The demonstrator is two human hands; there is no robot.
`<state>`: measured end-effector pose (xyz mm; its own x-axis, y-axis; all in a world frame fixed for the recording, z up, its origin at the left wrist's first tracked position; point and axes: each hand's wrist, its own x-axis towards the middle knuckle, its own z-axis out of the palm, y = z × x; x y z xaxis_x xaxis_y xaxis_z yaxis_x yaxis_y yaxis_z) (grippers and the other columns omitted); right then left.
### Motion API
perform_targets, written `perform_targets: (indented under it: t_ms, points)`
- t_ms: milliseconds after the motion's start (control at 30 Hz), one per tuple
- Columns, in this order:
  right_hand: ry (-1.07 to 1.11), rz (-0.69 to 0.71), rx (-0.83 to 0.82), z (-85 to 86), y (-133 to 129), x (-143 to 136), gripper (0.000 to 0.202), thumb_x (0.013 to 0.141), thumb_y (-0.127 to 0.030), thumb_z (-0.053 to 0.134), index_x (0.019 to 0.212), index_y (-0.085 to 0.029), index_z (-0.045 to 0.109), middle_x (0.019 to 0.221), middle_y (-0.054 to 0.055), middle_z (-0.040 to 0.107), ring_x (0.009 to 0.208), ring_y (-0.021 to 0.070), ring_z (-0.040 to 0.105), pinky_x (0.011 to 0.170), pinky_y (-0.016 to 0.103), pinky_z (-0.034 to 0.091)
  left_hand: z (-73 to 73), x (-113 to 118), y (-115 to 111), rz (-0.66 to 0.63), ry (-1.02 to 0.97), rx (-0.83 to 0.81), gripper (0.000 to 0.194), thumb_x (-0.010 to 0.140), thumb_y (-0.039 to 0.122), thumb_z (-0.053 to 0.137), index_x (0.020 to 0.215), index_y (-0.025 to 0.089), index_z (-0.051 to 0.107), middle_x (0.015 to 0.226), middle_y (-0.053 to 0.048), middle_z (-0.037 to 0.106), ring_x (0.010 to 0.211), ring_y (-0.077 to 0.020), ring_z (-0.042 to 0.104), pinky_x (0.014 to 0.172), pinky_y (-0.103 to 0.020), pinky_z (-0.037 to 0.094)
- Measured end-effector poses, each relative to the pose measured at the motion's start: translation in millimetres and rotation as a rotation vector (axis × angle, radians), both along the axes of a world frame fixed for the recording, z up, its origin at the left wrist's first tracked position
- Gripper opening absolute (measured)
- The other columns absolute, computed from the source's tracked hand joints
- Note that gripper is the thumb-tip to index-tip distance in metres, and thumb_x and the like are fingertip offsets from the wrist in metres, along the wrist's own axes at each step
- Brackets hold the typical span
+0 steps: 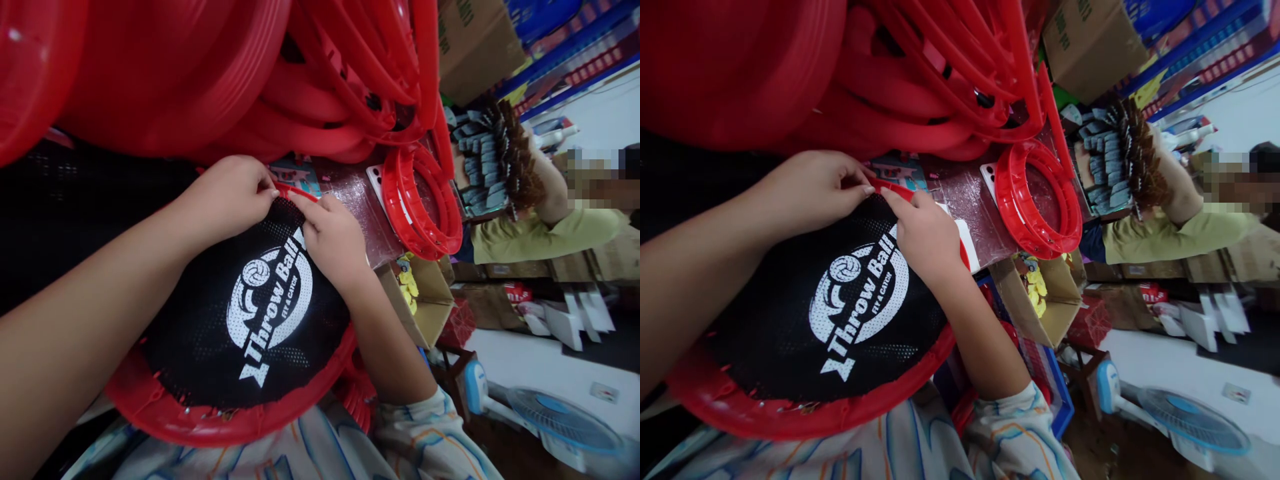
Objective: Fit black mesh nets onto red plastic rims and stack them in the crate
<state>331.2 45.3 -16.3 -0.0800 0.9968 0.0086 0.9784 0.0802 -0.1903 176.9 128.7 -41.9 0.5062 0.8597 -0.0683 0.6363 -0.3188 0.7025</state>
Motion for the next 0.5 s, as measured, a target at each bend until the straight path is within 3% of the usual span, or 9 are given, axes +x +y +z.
perform_targets:
  t_ms: [167, 500]
  points:
    - [-0.162, 0.044, -0.034, 2.9, 2.0, -5.9, 0.045, 0.091, -0.015, 0.041, 0.128, -0.034, 0.06, 0.097, 0.006, 0.057, 0.072, 0.0177, 0.049, 0.062, 0.029, 0.036, -1.0, 0.1, 0.8, 0.006, 0.015, 0.01, 0.021, 0.079, 0.028, 0.048, 0.084, 0.017, 0.065, 0.088, -0.01, 0.068, 0.089, -0.0276, 0.063, 0.085, -0.037, 0.047]
    - [-0.142, 0.051, -0.052, -2.0, 7.1, -7.3, 0.046, 0.092, -0.014, 0.038, 0.129, -0.034, 0.059, 0.096, 0.006, 0.053, 0.073, 0.0167, 0.048, 0.064, 0.029, 0.038, -1.5, 0.2, 0.5, 0.008, 0.025, 0.012, 0.017, 0.078, 0.029, 0.047, 0.081, 0.02, 0.061, 0.09, -0.01, 0.067, 0.092, -0.0295, 0.062, 0.087, -0.039, 0.046]
